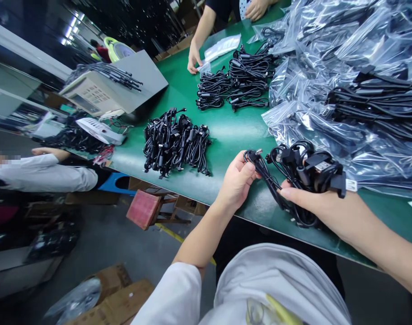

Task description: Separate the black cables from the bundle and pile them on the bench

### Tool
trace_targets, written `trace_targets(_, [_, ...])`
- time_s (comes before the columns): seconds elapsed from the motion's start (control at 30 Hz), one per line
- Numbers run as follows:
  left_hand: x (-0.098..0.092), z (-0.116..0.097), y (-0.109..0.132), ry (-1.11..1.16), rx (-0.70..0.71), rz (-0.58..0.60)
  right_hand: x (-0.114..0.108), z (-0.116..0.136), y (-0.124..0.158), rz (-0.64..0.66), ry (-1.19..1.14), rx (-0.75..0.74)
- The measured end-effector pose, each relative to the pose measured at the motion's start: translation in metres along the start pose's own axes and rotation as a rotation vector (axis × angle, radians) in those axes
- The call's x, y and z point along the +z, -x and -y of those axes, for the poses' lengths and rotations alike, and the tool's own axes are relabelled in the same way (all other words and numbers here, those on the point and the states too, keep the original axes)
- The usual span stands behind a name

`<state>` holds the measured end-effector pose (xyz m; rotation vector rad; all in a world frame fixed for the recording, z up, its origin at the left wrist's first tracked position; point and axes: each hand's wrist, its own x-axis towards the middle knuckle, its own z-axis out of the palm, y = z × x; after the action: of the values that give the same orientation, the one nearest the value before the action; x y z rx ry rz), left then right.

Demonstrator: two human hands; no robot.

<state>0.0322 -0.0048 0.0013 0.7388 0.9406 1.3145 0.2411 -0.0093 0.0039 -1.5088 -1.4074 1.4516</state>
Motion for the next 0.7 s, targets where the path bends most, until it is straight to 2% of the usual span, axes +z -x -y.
trace_targets(0.1, [-0.001,-0.001,0.001,-0.012,-0.034,0.028,0.0,0.008,0.002,0.016,0.087,-0.002])
trace_targets(0.2, [-0.001,-0.002,0.001,0.017,-0.021,0.062,0.001,0.013,0.003,0.004,0.036,0.044])
trace_targets(0.4, [-0.003,-0.001,-0.001,0.112,-0.136,0.062,0.008,0.018,0.0,0.008,-0.211,0.389])
trace_targets(0.53, [-0.006,0.001,-0.003,0.063,-0.124,0.088,0.011,0.031,0.0,0.021,-0.171,0.343])
trace_targets(0.7, [-0.008,-0.002,-0.002,-0.088,0.009,0.089,0.007,0.03,0.001,0.008,-0.084,0.329])
